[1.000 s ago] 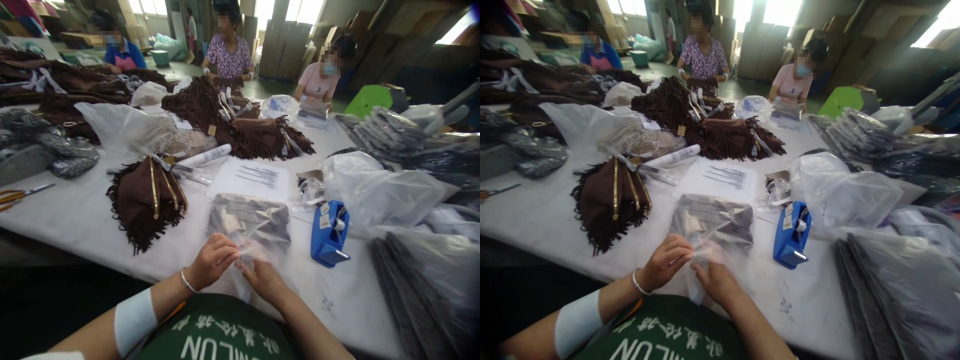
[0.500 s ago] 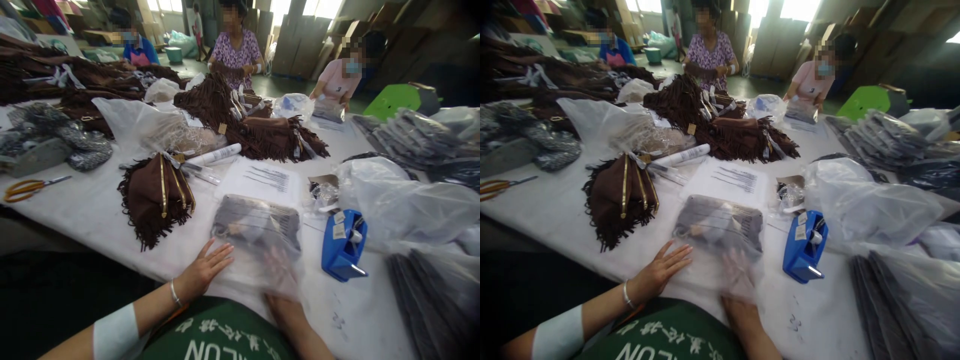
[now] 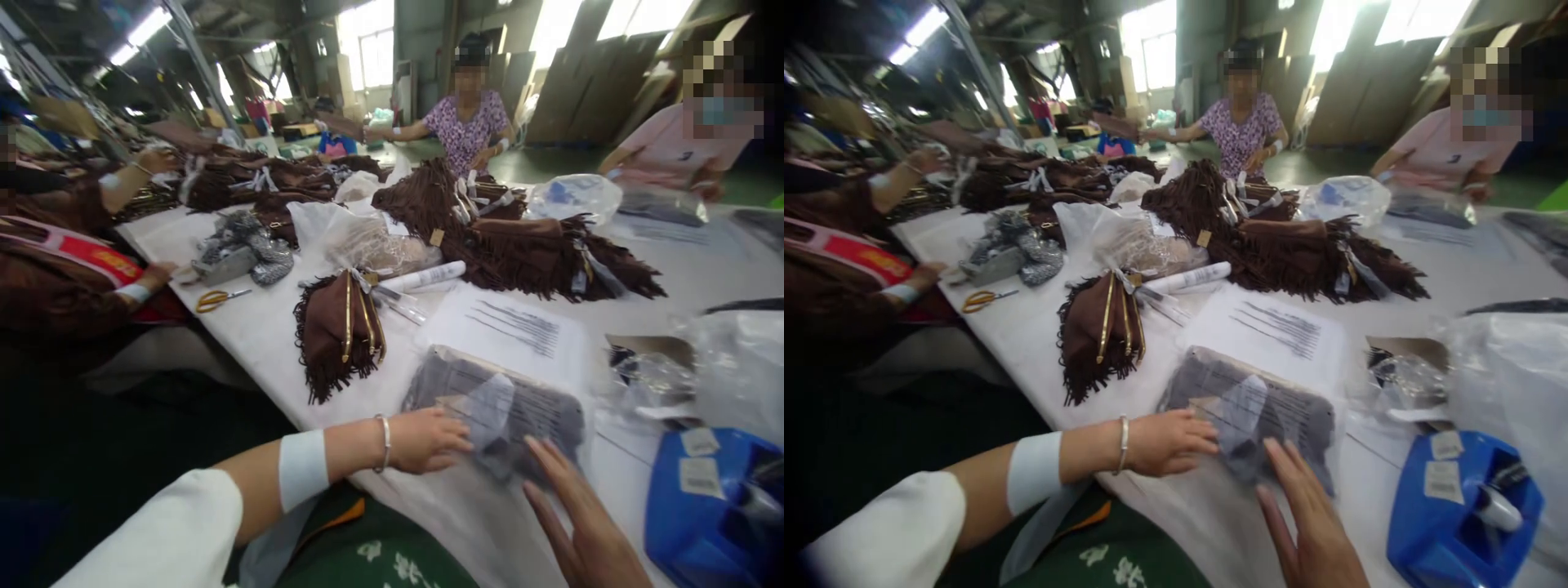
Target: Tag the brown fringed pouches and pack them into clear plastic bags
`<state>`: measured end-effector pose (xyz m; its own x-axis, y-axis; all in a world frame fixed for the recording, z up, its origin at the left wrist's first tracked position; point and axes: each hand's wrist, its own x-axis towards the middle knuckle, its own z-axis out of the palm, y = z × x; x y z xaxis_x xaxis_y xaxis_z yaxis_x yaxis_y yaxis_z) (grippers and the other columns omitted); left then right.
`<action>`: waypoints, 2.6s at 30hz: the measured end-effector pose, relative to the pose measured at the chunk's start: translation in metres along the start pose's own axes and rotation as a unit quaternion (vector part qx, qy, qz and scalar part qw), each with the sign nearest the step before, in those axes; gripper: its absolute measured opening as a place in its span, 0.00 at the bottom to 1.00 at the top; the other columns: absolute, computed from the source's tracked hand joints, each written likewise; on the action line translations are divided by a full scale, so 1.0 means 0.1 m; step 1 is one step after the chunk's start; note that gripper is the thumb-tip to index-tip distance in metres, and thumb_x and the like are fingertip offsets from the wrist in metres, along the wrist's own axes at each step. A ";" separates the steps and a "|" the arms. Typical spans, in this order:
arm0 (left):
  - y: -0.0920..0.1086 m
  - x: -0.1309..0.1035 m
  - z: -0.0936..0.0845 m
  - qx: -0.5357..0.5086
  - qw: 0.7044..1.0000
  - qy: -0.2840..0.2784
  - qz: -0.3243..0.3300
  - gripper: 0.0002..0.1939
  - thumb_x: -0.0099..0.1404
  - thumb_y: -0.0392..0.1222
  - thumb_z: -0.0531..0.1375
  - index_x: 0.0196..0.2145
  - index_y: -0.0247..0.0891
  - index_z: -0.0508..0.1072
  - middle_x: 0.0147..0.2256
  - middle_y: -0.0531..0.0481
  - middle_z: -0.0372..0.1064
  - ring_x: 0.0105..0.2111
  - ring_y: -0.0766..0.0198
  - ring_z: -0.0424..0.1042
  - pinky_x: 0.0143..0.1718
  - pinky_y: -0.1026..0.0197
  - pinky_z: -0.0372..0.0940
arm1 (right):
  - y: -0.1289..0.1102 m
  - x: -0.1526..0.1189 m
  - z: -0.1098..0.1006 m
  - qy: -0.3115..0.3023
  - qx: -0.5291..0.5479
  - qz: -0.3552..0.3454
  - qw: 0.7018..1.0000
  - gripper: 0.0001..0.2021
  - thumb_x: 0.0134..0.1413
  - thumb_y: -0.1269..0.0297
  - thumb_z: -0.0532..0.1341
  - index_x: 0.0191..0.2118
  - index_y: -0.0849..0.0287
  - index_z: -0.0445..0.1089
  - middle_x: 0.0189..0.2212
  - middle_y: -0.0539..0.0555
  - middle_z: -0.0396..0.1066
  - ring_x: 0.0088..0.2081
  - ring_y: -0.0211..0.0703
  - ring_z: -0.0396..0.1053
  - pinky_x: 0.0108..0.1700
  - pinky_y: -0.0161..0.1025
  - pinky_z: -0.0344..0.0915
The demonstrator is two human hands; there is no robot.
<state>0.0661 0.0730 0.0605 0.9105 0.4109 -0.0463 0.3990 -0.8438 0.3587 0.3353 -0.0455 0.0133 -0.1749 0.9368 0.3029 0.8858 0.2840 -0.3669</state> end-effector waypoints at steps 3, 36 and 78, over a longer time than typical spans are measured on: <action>-0.11 0.16 0.27 0.063 0.995 0.063 0.043 0.24 0.70 0.44 0.48 0.61 0.36 0.56 0.64 0.45 0.45 0.65 0.57 0.41 0.65 0.47 0.37 | 0.00 0.24 0.28 0.063 -0.099 -0.086 0.989 0.29 0.59 0.55 0.51 0.65 0.52 0.47 0.62 0.54 0.53 0.63 0.55 0.49 0.62 0.57 0.44; -0.70 -0.40 0.53 -0.238 0.932 0.209 -0.176 0.15 0.66 0.47 0.52 0.41 0.38 0.74 0.41 0.46 0.73 0.44 0.59 0.70 0.50 0.57 0.63 | 0.62 -0.62 -0.11 -0.085 0.058 -0.035 0.994 0.27 0.56 0.66 0.55 0.62 0.54 0.54 0.59 0.56 0.60 0.62 0.50 0.52 0.62 0.57 0.53; -0.24 0.58 0.58 -0.093 0.974 0.198 -0.051 0.09 0.65 0.44 0.57 0.30 0.37 0.66 0.38 0.47 0.66 0.42 0.57 0.63 0.46 0.55 0.59 | 0.79 -0.58 -0.71 0.353 0.161 0.504 0.772 0.23 0.57 0.48 0.50 0.48 0.62 0.67 0.47 0.60 0.68 0.47 0.46 0.66 0.44 0.38 0.64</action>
<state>0.1153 0.0972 -0.0052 0.7390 0.6212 0.2607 0.4247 -0.7300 0.5355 0.4456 -0.0920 0.0292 0.9116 0.4028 0.0824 0.2465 -0.3750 -0.8937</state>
